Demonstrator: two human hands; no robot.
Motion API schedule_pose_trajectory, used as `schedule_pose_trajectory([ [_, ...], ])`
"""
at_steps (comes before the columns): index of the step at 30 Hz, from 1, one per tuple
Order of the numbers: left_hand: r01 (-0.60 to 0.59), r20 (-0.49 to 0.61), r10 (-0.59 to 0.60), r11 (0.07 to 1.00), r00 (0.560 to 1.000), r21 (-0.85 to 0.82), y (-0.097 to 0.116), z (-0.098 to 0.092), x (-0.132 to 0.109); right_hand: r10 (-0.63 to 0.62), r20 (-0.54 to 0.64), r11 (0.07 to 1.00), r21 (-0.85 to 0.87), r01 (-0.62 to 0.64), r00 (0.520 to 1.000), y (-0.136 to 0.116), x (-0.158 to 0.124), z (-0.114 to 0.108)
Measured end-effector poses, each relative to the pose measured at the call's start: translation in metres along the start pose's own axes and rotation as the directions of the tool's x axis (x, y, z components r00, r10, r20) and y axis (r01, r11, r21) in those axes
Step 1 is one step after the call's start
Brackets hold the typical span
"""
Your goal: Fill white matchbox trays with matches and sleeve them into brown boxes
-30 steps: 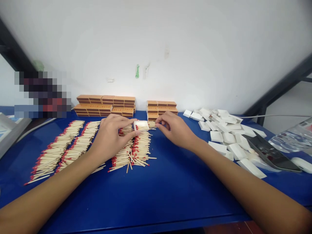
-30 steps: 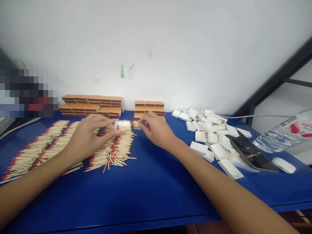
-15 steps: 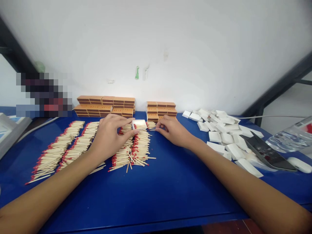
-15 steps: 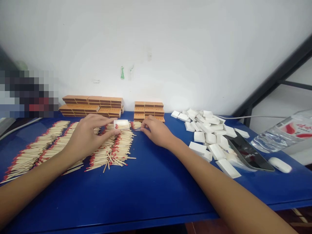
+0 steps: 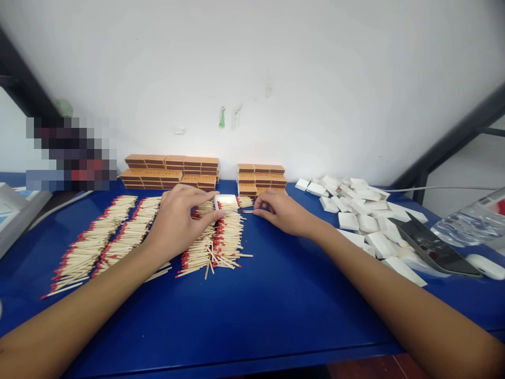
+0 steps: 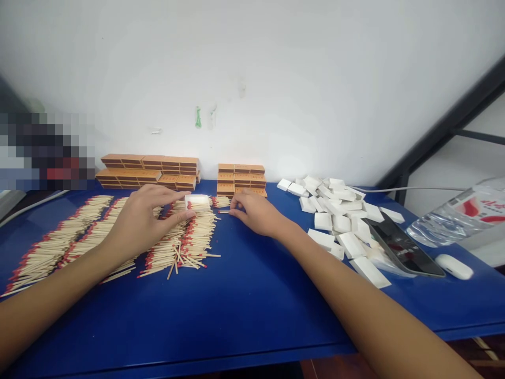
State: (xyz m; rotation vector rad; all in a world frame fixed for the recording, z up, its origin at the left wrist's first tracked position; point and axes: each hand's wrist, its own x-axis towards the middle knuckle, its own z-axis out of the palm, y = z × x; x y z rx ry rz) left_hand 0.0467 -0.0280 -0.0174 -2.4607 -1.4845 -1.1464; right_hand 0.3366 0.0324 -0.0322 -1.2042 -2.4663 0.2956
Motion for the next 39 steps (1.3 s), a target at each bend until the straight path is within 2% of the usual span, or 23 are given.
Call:
schedule_pose_trajectory([
  [5, 0.001, 0.014, -0.001, 1.0, 1.0, 0.003, -0.001, 0.0, 0.0, 0.0, -0.009, 1.0, 0.012, 0.0, 1.0, -0.001, 0.0, -0.001],
  [9, -0.005, 0.022, 0.005, 1.0, 1.0, -0.001, 0.0, 0.001, -0.001, -0.052, -0.147, 0.997, 0.043, 0.059, 0.988, -0.012, -0.002, -0.008],
  [13, -0.036, 0.017, 0.036, 0.999, 0.999, -0.029, 0.001, 0.004, -0.003, -0.078, -0.274, 0.989, 0.103, 0.11, 0.958, -0.033, -0.005, -0.008],
  [18, -0.109, 0.025, 0.112, 0.99, 0.993, -0.088, 0.001, 0.007, -0.005, -0.129, -0.277, 0.983, 0.093, 0.16, 0.952, -0.052, -0.009, -0.001],
  [24, -0.045, 0.003, 0.046, 0.997, 0.999, -0.06, 0.002, 0.004, -0.003, -0.072, -0.342, 0.985, 0.126, 0.122, 0.937, -0.04, -0.006, -0.004],
  [26, -0.012, -0.011, 0.011, 0.999, 1.0, -0.041, 0.002, 0.002, -0.002, -0.056, -0.315, 0.99, 0.103, 0.093, 0.947, -0.03, -0.003, -0.003],
  [32, 0.027, -0.027, -0.027, 1.0, 0.999, -0.006, 0.003, 0.0, 0.0, -0.037, -0.105, 0.999, 0.008, 0.038, 0.994, -0.011, 0.0, 0.009],
  [39, 0.028, -0.012, -0.028, 1.0, 1.0, -0.006, 0.003, 0.0, 0.0, -0.027, -0.089, 1.0, -0.002, 0.027, 0.996, -0.012, 0.0, 0.008],
])
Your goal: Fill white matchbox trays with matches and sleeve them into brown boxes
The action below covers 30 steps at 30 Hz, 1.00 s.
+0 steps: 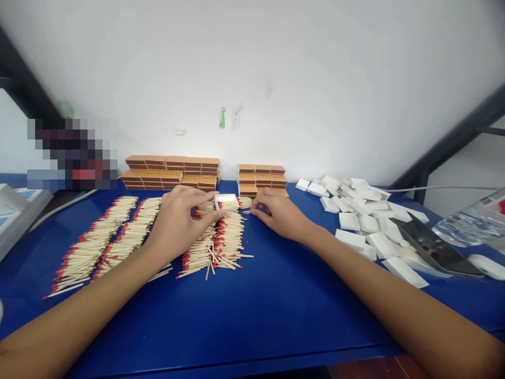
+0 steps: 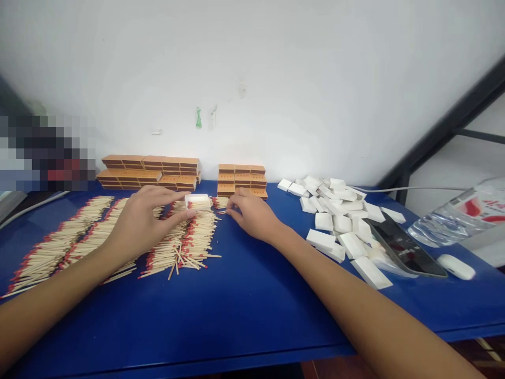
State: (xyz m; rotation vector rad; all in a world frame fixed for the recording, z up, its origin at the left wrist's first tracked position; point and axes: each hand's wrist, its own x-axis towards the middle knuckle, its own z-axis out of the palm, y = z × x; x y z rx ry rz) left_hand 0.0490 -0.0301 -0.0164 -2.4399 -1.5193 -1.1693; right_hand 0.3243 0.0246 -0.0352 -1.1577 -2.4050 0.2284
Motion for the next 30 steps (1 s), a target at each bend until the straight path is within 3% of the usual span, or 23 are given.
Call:
schedule_pose_trajectory([
  [7, 0.004, 0.003, -0.004, 1.0, 1.0, -0.013, 0.0, 0.0, 0.0, 0.067, 0.047, 0.995, -0.077, -0.063, 0.997, 0.008, 0.0, -0.012],
  [14, 0.007, 0.021, -0.007, 1.0, 1.0, -0.009, -0.001, 0.0, 0.0, 0.053, 0.111, 0.998, -0.026, -0.05, 0.992, 0.009, 0.0, -0.01],
  [21, -0.005, 0.01, 0.005, 1.0, 1.0, 0.0, -0.003, 0.001, 0.0, 0.026, 0.059, 0.999, -0.028, -0.024, 0.998, 0.009, -0.001, -0.008],
  [27, -0.007, 0.023, 0.007, 1.0, 1.0, -0.011, -0.003, 0.001, -0.001, 0.055, 0.122, 0.998, -0.009, -0.055, 0.991, 0.008, 0.0, -0.01],
  [30, -0.005, 0.031, 0.006, 1.0, 1.0, -0.009, -0.003, 0.001, -0.001, 0.029, 0.064, 0.999, -0.016, -0.028, 0.998, 0.005, 0.0, -0.015],
])
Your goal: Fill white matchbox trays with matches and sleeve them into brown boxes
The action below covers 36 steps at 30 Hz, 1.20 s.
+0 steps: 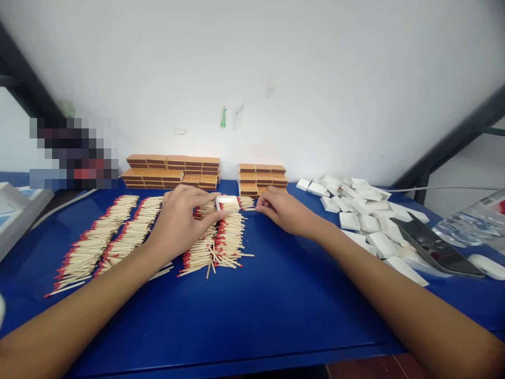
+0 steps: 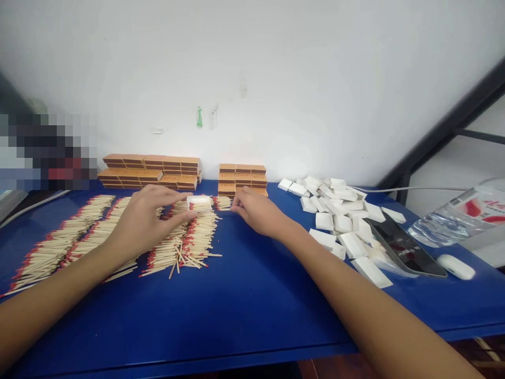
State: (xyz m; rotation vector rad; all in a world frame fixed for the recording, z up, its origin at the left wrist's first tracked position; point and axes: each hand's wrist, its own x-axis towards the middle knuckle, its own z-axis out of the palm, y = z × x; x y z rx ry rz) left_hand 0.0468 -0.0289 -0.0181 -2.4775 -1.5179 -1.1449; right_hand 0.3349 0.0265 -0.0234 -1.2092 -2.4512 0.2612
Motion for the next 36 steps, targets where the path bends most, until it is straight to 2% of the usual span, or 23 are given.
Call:
schedule_pose_trajectory([
  [5, -0.009, 0.021, 0.009, 1.0, 1.0, 0.003, 0.002, 0.002, -0.001, -0.042, -0.196, 0.993, 0.097, 0.062, 0.98, -0.02, -0.003, -0.006],
  [11, -0.098, 0.021, 0.099, 0.992, 0.995, -0.077, 0.003, 0.008, -0.005, -0.106, -0.21, 0.983, 0.126, 0.134, 0.972, -0.048, -0.008, -0.001],
  [16, -0.066, 0.003, 0.067, 0.996, 0.998, -0.067, 0.003, 0.005, -0.003, -0.043, -0.256, 0.987, 0.139, 0.081, 0.966, -0.036, -0.006, -0.004],
  [18, -0.044, -0.024, 0.043, 0.998, 0.999, -0.047, 0.003, 0.002, -0.001, -0.025, -0.23, 0.993, 0.106, 0.051, 0.973, -0.025, -0.003, -0.002],
  [21, -0.016, -0.076, 0.014, 1.0, 0.997, -0.019, 0.002, -0.001, 0.001, -0.029, -0.114, 0.998, 0.045, 0.034, 0.993, -0.011, -0.001, 0.004],
  [25, -0.009, -0.083, 0.008, 1.0, 0.997, -0.005, 0.001, -0.001, 0.001, -0.025, -0.019, 1.0, 0.007, 0.025, 1.0, -0.005, 0.0, 0.011],
  [36, -0.024, -0.074, 0.025, 1.0, 0.997, 0.016, 0.002, -0.001, 0.001, -0.02, -0.057, 1.0, -0.011, 0.019, 0.998, -0.002, 0.001, 0.012],
])
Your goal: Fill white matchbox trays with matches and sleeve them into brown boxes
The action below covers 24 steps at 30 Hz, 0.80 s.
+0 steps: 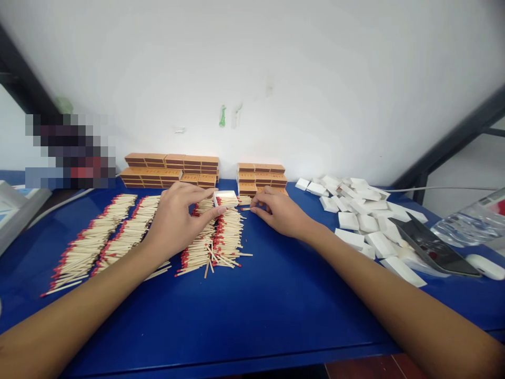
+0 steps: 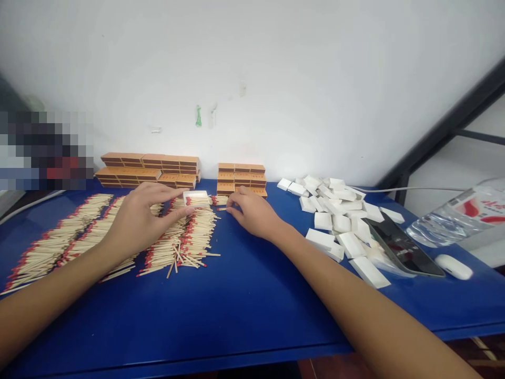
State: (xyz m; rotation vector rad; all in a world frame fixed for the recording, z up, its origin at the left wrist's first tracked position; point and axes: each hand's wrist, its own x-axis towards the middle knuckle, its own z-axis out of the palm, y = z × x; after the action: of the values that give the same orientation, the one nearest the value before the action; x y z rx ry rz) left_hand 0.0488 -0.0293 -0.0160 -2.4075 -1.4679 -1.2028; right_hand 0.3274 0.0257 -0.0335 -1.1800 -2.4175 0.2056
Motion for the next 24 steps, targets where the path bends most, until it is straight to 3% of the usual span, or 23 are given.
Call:
schedule_pose_trajectory([
  [11, -0.001, 0.035, 0.001, 1.0, 0.999, -0.014, -0.001, 0.0, 0.0, 0.041, 0.037, 0.999, -0.001, -0.041, 0.998, 0.0, 0.002, -0.002],
  [19, -0.001, 0.079, 0.004, 0.999, 0.997, -0.033, -0.001, 0.006, -0.005, 0.006, -0.254, 0.999, 0.053, 0.007, 0.967, -0.024, -0.003, -0.018],
  [24, -0.07, 0.093, 0.077, 0.995, 0.993, -0.072, 0.006, 0.01, -0.009, -0.064, -0.191, 0.993, 0.088, 0.082, 0.98, -0.046, -0.009, -0.01],
])
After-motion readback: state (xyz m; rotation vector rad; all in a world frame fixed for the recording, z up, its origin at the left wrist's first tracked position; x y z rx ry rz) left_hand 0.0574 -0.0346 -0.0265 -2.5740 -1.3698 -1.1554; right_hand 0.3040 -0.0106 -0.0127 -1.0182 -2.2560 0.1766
